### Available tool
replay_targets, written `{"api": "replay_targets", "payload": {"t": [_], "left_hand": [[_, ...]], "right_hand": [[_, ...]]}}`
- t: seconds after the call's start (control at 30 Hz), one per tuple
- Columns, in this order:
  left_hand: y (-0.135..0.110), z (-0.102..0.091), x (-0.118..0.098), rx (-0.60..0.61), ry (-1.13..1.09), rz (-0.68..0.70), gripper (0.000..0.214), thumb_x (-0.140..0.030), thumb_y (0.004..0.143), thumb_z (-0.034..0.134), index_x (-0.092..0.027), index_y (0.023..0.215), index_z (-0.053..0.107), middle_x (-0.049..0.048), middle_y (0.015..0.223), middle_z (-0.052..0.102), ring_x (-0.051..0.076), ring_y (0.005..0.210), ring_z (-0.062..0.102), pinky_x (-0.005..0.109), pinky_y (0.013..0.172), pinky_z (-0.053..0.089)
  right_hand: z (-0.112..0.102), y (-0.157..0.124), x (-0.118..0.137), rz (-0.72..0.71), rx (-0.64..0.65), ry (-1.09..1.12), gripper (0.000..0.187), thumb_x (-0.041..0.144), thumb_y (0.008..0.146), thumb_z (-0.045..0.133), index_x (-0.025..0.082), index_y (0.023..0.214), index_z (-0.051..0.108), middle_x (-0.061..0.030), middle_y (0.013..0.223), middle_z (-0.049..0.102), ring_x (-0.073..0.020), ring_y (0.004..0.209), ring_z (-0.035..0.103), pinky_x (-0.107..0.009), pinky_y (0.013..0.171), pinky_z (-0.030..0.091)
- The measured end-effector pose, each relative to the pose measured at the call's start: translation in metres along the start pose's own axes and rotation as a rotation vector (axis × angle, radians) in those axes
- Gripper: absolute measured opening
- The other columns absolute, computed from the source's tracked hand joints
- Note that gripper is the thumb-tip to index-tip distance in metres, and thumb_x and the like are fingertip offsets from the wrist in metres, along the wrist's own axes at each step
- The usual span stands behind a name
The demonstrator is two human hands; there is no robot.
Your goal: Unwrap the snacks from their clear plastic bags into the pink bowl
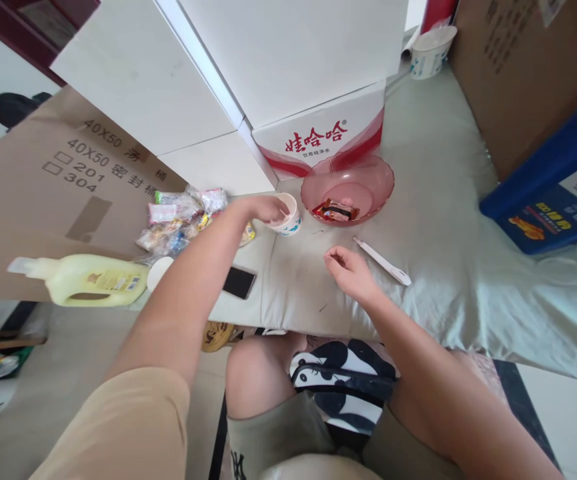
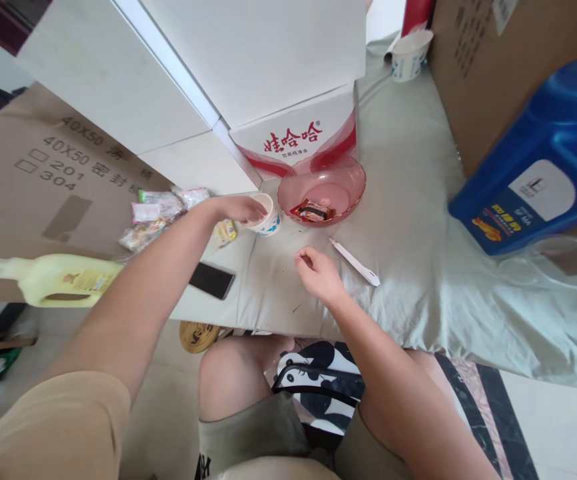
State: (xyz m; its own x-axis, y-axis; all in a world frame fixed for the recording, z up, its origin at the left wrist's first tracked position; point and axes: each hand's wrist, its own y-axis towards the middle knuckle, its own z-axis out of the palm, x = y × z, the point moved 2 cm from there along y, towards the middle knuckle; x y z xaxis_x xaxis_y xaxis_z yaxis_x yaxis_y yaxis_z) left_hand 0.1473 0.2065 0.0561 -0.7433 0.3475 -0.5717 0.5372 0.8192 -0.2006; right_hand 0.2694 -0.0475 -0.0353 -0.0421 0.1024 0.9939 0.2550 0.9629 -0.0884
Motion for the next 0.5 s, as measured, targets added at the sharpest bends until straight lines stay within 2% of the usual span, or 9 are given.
{"api": "replay_targets", "payload": {"t": [0.03, 0.1, 0.13, 0.17, 0.2, 0.23, 0.3, 0.4, 0.5], "left_hand": [[-0.007, -0.013, 0.008, -0.007, 0.142, -0.03, 0.02, -0.017, 0.063, 0.068, -0.017, 0.082, 0.076, 0.0058, 0.076, 0.072, 0.023, 0.079, 0.066, 0.03, 0.079, 0.048], [-0.03, -0.039, 0.027, -0.209, 0.353, -0.015, 0.021, -0.024, 0.075, 0.063, -0.016, 0.091, 0.075, 0.0081, 0.088, 0.073, 0.023, 0.088, 0.065, 0.032, 0.087, 0.047], [-0.045, -0.047, 0.04, -0.299, 0.389, -0.007, 0.025, -0.029, 0.081, 0.06, -0.015, 0.096, 0.074, 0.0095, 0.093, 0.073, 0.024, 0.091, 0.064, 0.033, 0.09, 0.047], [-0.061, -0.05, 0.054, -0.296, 0.39, -0.019, 0.028, -0.034, 0.082, 0.061, -0.014, 0.098, 0.072, 0.0105, 0.095, 0.072, 0.024, 0.092, 0.064, 0.034, 0.09, 0.047], [-0.076, -0.049, 0.07, -0.249, 0.369, -0.039, 0.031, -0.038, 0.08, 0.066, -0.014, 0.098, 0.072, 0.0112, 0.098, 0.072, 0.025, 0.095, 0.064, 0.035, 0.092, 0.047], [-0.091, -0.045, 0.085, -0.2, 0.332, -0.062, 0.038, -0.039, 0.07, 0.076, -0.014, 0.099, 0.072, 0.0115, 0.103, 0.072, 0.027, 0.099, 0.063, 0.036, 0.094, 0.047], [-0.112, -0.032, 0.112, -0.158, 0.263, -0.09, 0.051, -0.031, 0.053, 0.086, -0.016, 0.099, 0.072, 0.0113, 0.107, 0.071, 0.029, 0.105, 0.063, 0.036, 0.098, 0.047], [-0.119, -0.015, 0.139, -0.225, 0.202, -0.15, 0.028, -0.03, 0.065, 0.076, -0.017, 0.089, 0.071, 0.01, 0.098, 0.073, 0.028, 0.1, 0.064, 0.037, 0.095, 0.048], [-0.103, -0.009, 0.156, -0.329, 0.117, -0.238, 0.02, -0.036, 0.078, 0.061, -0.017, 0.081, 0.068, 0.0078, 0.085, 0.071, 0.025, 0.088, 0.065, 0.036, 0.086, 0.049]], "right_hand": [[0.0, 0.0, 0.0, -0.006, 0.001, -0.001, 0.022, 0.045, 0.079, 0.051, 0.024, 0.076, 0.056, 0.0016, 0.064, 0.056, -0.0163, 0.062, 0.05, -0.03, 0.061, 0.037], [0.002, -0.001, 0.0, -0.007, 0.005, -0.001, 0.021, 0.044, 0.079, 0.051, 0.024, 0.077, 0.057, 0.0013, 0.064, 0.057, -0.0162, 0.061, 0.05, -0.03, 0.061, 0.037], [0.004, -0.002, 0.0, -0.004, 0.005, -0.004, 0.021, 0.044, 0.079, 0.05, 0.024, 0.076, 0.057, 0.001, 0.064, 0.057, -0.0163, 0.062, 0.05, -0.03, 0.061, 0.037], [0.005, -0.003, -0.001, -0.001, 0.007, -0.01, 0.021, 0.043, 0.079, 0.05, 0.024, 0.076, 0.058, 0.0006, 0.064, 0.057, -0.0164, 0.062, 0.05, -0.03, 0.061, 0.037], [0.007, -0.004, 0.0, 0.001, 0.009, -0.018, 0.021, 0.042, 0.079, 0.05, 0.023, 0.076, 0.058, 0.0004, 0.064, 0.058, -0.0165, 0.061, 0.05, -0.03, 0.061, 0.037], [0.009, -0.005, 0.0, 0.001, 0.016, -0.028, 0.02, 0.042, 0.079, 0.05, 0.023, 0.076, 0.058, 0.0003, 0.064, 0.058, -0.0166, 0.061, 0.05, -0.03, 0.061, 0.037], [0.012, -0.007, 0.001, -0.002, 0.034, -0.055, 0.02, 0.041, 0.08, 0.051, 0.023, 0.076, 0.058, 0.0005, 0.063, 0.057, -0.0165, 0.06, 0.05, -0.03, 0.061, 0.038], [0.015, -0.011, 0.002, 0.006, 0.045, -0.107, 0.021, 0.041, 0.08, 0.049, 0.023, 0.076, 0.058, 0.0009, 0.061, 0.056, -0.016, 0.059, 0.049, -0.03, 0.061, 0.038], [0.016, -0.015, 0.0, 0.013, 0.045, -0.172, 0.022, 0.041, 0.081, 0.048, 0.022, 0.076, 0.059, 0.0012, 0.061, 0.056, -0.0153, 0.058, 0.049, -0.03, 0.061, 0.037]]}}
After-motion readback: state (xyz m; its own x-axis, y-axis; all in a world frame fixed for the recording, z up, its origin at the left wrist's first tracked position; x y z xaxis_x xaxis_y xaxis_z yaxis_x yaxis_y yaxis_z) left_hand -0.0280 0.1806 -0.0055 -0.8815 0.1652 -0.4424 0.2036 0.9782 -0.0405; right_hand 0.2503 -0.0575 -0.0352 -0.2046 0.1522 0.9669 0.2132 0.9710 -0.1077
